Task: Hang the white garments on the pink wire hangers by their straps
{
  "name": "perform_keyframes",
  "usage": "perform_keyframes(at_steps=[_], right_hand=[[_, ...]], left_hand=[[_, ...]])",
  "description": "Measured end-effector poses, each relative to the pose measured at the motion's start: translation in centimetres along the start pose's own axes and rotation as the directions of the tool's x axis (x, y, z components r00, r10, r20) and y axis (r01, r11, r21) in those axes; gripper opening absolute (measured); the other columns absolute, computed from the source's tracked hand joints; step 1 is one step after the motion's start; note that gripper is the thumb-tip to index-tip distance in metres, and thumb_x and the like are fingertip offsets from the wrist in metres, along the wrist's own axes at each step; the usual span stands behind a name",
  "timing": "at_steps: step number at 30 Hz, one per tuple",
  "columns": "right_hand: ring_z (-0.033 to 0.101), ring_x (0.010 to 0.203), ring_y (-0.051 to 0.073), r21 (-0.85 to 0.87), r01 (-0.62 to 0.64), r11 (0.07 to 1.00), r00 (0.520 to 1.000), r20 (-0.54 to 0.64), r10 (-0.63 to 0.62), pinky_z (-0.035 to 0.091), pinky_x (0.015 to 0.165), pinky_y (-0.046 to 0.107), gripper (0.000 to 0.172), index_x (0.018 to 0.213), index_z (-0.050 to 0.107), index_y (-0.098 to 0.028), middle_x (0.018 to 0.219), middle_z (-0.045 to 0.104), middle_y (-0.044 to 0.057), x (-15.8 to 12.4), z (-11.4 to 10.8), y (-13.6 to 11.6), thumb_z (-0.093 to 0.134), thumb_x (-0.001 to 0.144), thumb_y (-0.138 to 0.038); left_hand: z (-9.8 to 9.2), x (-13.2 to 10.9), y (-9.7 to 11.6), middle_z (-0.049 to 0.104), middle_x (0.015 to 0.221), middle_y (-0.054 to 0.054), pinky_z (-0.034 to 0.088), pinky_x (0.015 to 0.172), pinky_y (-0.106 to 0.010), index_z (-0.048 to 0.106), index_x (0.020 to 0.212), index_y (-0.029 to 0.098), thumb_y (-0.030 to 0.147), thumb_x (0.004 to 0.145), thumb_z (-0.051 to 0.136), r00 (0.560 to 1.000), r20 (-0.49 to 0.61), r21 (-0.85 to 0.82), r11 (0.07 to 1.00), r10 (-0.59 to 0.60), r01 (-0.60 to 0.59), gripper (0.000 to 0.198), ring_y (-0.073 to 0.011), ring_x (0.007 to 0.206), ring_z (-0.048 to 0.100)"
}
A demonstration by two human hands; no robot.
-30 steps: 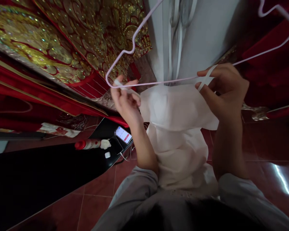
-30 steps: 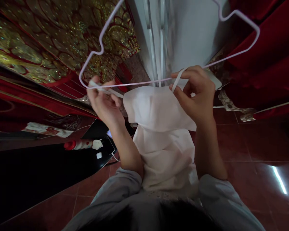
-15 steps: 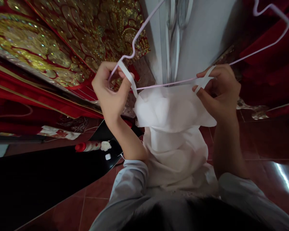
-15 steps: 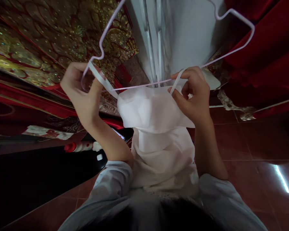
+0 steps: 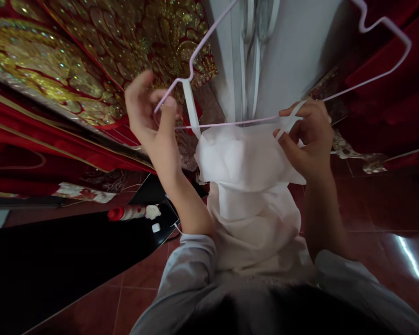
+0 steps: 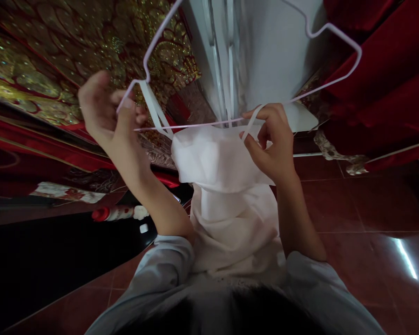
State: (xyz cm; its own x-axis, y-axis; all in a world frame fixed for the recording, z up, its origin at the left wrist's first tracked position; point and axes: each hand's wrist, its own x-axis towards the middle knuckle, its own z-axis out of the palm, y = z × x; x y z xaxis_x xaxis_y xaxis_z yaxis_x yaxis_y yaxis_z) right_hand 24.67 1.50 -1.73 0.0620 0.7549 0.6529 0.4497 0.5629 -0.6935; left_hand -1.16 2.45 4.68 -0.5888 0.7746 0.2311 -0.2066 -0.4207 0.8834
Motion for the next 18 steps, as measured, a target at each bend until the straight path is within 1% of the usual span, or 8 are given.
perform_keyframes(at_steps=[1, 4, 8, 10, 11, 13, 16, 18], right_hand=[[0.045, 0.071, 0.012, -0.008, -0.002, 1.000, 1.000, 0.010, 0.002, 0.036, 0.052, 0.028, 0.033, 0.107, 0.067, -0.032, 0.115, 0.057, 0.005, 0.0, 0.1, 0.0, 0.072, 0.083, -0.053], [0.045, 0.069, 0.011, -0.031, -0.016, 0.999, 1.000, 0.025, 0.017, 0.037, 0.052, 0.027, 0.031, 0.108, 0.066, -0.032, 0.116, 0.057, 0.005, -0.2, 0.4, -0.4, 0.071, 0.084, -0.050], [0.045, 0.066, 0.009, -0.058, -0.004, 0.998, 1.000, 0.000, 0.004, 0.041, 0.051, 0.027, 0.030, 0.111, 0.066, -0.034, 0.117, 0.060, 0.004, -0.2, 0.5, -0.5, 0.072, 0.082, -0.043], [0.049, 0.070, 0.010, -0.071, 0.056, 0.996, 0.990, -0.125, -0.065, 0.041, 0.050, 0.025, 0.034, 0.110, 0.068, -0.033, 0.118, 0.061, 0.005, 0.1, -0.2, 0.7, 0.075, 0.078, -0.043], [0.049, 0.070, 0.010, -0.074, 0.095, 0.993, 0.968, -0.224, -0.110, 0.039, 0.049, 0.024, 0.039, 0.111, 0.068, -0.032, 0.115, 0.061, 0.005, 0.3, -0.7, 1.7, 0.077, 0.076, -0.045], [0.043, 0.064, 0.006, -0.071, 0.173, 0.982, 0.877, -0.444, -0.186, 0.033, 0.048, 0.022, 0.050, 0.115, 0.066, -0.029, 0.105, 0.058, 0.004, 1.1, -2.4, 4.3, 0.078, 0.072, -0.052], [0.033, 0.062, 0.003, -0.053, 0.252, 0.966, 0.760, -0.607, -0.232, 0.024, 0.051, 0.019, 0.055, 0.105, 0.067, -0.027, 0.093, 0.051, 0.000, 3.1, -5.5, 8.1, 0.083, 0.064, -0.060], [0.035, 0.062, 0.003, 0.013, 0.257, 0.966, 0.797, -0.569, -0.205, 0.022, 0.052, 0.019, 0.057, 0.095, 0.068, -0.025, 0.085, 0.050, -0.002, 4.6, -7.1, 9.1, 0.092, 0.051, -0.051]], left_hand=[[-0.1, -0.3, -0.8, 0.068, 0.093, 0.004, 0.051, 0.079, -0.027, 0.067, 0.113, 0.028, 0.018, 0.093, 0.077, 0.995, 0.093, -0.053, 0.998, 0.020, -0.015, 0.025, -0.0150, 0.087, 0.064], [0.0, -1.8, -2.9, 0.069, 0.090, -0.001, 0.051, 0.079, -0.032, 0.063, 0.106, 0.022, 0.019, 0.105, 0.058, 0.974, 0.213, -0.222, 0.966, -0.080, 0.128, 0.006, -0.0151, 0.077, 0.064], [0.8, -3.6, -3.7, 0.068, 0.079, -0.002, 0.053, 0.086, -0.035, 0.064, 0.100, 0.021, 0.017, 0.104, 0.058, 0.963, 0.261, -0.229, 0.965, -0.069, 0.131, 0.008, -0.0182, 0.080, 0.068], [1.2, -3.7, -3.6, 0.068, 0.075, -0.002, 0.055, 0.082, -0.034, 0.062, 0.096, 0.020, 0.014, 0.103, 0.055, 0.967, 0.251, -0.255, 0.962, -0.034, 0.100, 0.011, -0.0170, 0.075, 0.068], [1.2, -3.7, -3.5, 0.069, 0.073, -0.002, 0.055, 0.079, -0.033, 0.062, 0.095, 0.020, 0.012, 0.103, 0.053, 0.969, 0.246, -0.272, 0.958, -0.020, 0.089, 0.014, -0.0163, 0.072, 0.068], [1.2, -3.3, -3.3, 0.069, 0.071, -0.001, 0.055, 0.076, -0.031, 0.061, 0.093, 0.020, 0.009, 0.102, 0.049, 0.971, 0.240, -0.288, 0.955, -0.005, 0.076, 0.020, -0.0158, 0.068, 0.067], [1.2, -3.0, -3.3, 0.069, 0.069, 0.000, 0.055, 0.072, -0.031, 0.061, 0.090, 0.023, 0.009, 0.102, 0.048, 0.971, 0.240, -0.273, 0.958, -0.023, 0.090, 0.022, -0.0165, 0.067, 0.066], [1.4, -3.1, -3.5, 0.068, 0.069, 0.000, 0.055, 0.072, -0.031, 0.059, 0.091, 0.023, 0.009, 0.103, 0.048, 0.972, 0.229, -0.251, 0.963, -0.044, 0.103, 0.022, -0.0164, 0.066, 0.065]])
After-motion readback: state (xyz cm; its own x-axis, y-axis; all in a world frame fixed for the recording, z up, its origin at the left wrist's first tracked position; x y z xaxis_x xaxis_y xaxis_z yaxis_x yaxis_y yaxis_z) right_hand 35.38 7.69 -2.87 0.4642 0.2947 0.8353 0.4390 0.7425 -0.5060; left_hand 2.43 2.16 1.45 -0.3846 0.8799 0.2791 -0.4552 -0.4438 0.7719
